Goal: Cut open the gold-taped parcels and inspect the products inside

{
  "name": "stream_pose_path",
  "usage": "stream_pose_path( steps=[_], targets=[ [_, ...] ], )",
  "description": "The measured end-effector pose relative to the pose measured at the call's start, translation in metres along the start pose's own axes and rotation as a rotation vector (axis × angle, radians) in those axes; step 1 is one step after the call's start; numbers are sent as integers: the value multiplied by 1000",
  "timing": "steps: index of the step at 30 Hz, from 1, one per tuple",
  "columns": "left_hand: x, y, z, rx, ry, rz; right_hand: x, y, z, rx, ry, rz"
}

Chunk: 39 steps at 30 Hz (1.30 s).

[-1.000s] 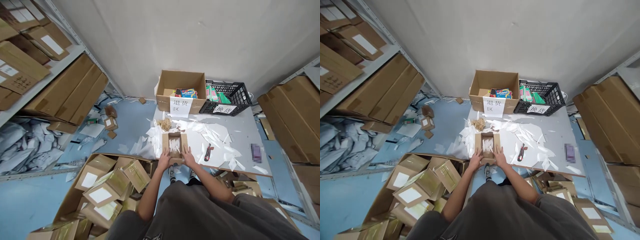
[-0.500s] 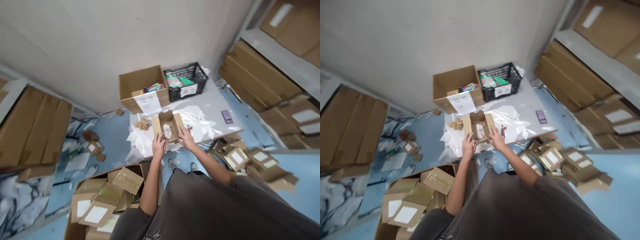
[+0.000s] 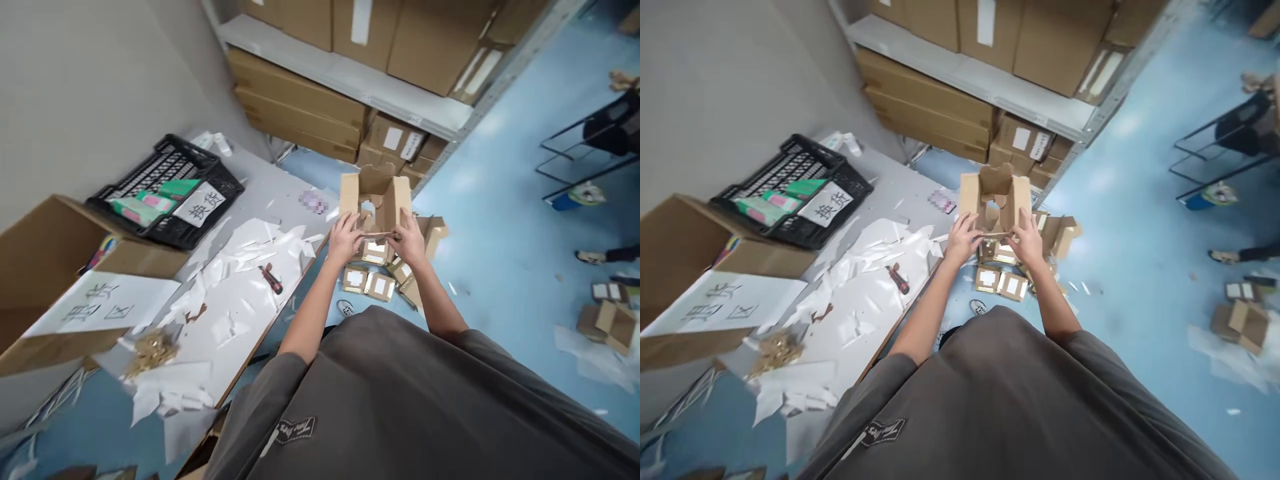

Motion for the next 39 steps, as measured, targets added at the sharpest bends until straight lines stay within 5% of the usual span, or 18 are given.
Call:
stream_pose_path(
  steps=[3, 6, 9, 13, 19, 24, 27, 31, 35, 39],
  targets=[
    [48, 40, 37, -97, 152, -83, 57, -34, -29, 8, 166, -86],
    [68, 56, 39, -93, 173, -119, 89, -46, -45, 51, 238, -94],
    [54, 51, 16, -43, 44, -113, 92, -35, -33, 100, 152, -63],
    [3, 18, -40, 80, -203, -49, 49, 13, 23, 47, -87, 47],
    [-57, -58, -194, 360, -688, 122, -99, 106, 102, -163, -571, 237],
    [-41, -98, -372, 567, -1159, 234, -270, 164, 81, -339, -996, 375],
    [-2, -103, -482, 678, -1422, 283, -373, 184, 19, -461, -1243, 421],
    [72, -93, -613, 818, -1734, 350, -488, 194, -97, -621, -1532, 453],
    [135, -79, -720, 892, -1994, 329, -577, 199, -218, -753, -1754, 463],
    [150, -77, -807, 898, -2099, 250, -641, 207, -332, -877, -1919, 396]
  ],
)
Point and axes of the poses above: each hand's wrist, its own z-axis towards the middle knuckle, its own y-axis out of the palm, x = y × z, the point moved 2 cm from there along z, towards the middle knuckle, and after that the axes turned 5 degrees about -y, right-handed, at the moved point
